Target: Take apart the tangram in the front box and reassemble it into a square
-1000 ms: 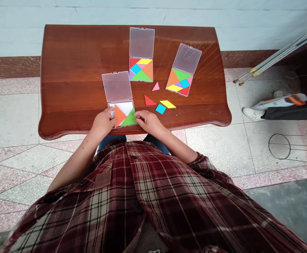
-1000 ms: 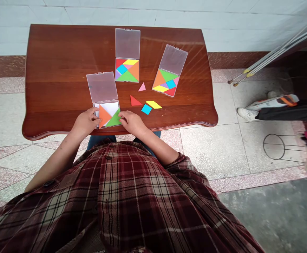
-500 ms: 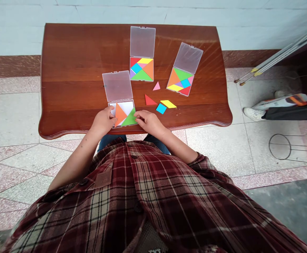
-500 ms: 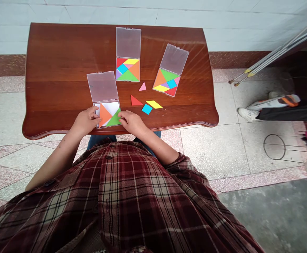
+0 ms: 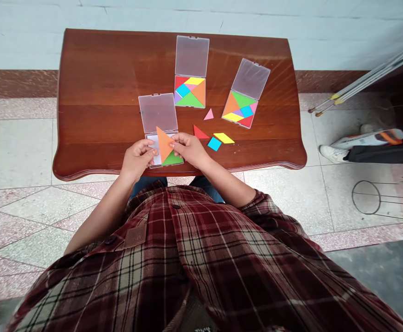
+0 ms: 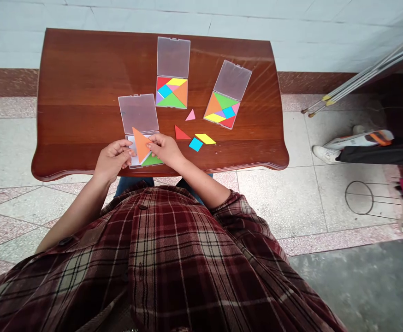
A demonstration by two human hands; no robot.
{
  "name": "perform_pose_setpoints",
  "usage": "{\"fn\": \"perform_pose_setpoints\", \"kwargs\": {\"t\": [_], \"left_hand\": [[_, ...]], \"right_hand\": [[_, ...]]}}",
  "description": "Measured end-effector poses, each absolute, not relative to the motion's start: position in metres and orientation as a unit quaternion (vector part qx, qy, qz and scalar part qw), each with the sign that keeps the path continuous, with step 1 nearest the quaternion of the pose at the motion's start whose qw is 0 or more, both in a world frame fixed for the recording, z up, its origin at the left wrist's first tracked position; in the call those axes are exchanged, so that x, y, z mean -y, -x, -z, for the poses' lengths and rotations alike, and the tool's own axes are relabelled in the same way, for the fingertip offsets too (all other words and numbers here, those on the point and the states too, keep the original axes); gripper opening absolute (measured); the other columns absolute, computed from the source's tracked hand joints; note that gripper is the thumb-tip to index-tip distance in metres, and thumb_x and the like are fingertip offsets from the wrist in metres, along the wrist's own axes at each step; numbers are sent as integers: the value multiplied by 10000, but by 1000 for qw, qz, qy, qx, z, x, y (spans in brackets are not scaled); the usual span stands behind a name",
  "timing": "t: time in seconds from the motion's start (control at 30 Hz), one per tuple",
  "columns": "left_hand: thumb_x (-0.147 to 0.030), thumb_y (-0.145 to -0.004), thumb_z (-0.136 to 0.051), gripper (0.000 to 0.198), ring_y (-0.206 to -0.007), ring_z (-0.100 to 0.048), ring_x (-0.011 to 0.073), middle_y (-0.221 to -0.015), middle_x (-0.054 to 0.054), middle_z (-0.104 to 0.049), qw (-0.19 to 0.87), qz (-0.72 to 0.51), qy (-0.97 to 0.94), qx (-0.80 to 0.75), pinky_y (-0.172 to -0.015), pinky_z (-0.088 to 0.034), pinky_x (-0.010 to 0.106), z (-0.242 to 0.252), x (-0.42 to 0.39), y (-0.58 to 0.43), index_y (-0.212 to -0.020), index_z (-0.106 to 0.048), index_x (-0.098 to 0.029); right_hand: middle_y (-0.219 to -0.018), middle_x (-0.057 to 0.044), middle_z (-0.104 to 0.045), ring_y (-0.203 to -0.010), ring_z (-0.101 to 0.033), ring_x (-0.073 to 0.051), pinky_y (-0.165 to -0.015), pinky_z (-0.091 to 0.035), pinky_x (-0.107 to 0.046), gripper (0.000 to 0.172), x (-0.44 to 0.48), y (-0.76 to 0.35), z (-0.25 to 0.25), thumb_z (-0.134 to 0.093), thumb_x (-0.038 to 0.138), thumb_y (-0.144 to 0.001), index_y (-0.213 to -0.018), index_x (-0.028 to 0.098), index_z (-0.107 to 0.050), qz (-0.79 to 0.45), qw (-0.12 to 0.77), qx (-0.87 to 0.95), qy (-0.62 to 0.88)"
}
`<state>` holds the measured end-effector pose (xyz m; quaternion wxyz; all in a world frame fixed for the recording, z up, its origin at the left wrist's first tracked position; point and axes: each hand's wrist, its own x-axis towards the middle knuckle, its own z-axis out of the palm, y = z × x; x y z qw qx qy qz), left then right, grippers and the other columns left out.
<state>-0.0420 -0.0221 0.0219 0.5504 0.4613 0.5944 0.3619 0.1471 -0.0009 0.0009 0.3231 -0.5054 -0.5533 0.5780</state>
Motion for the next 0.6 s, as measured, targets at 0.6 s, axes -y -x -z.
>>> {"fn": "perform_pose_setpoints", "kwargs": {"t": [0.6], "left_hand": [[-239, -817, -545, 235, -640, -523, 118, -733, -26, -589, 330, -304, -640, -624, -663, -432, 260, 18, 37, 59, -1040, -601, -190]], "right_hand": [[-701, 25, -527, -665, -464, -131, -672, -338, -270, 125, -7, -128, -24, -492, 181, -870, -961, 190, -577, -324, 203, 730, 567]]}}
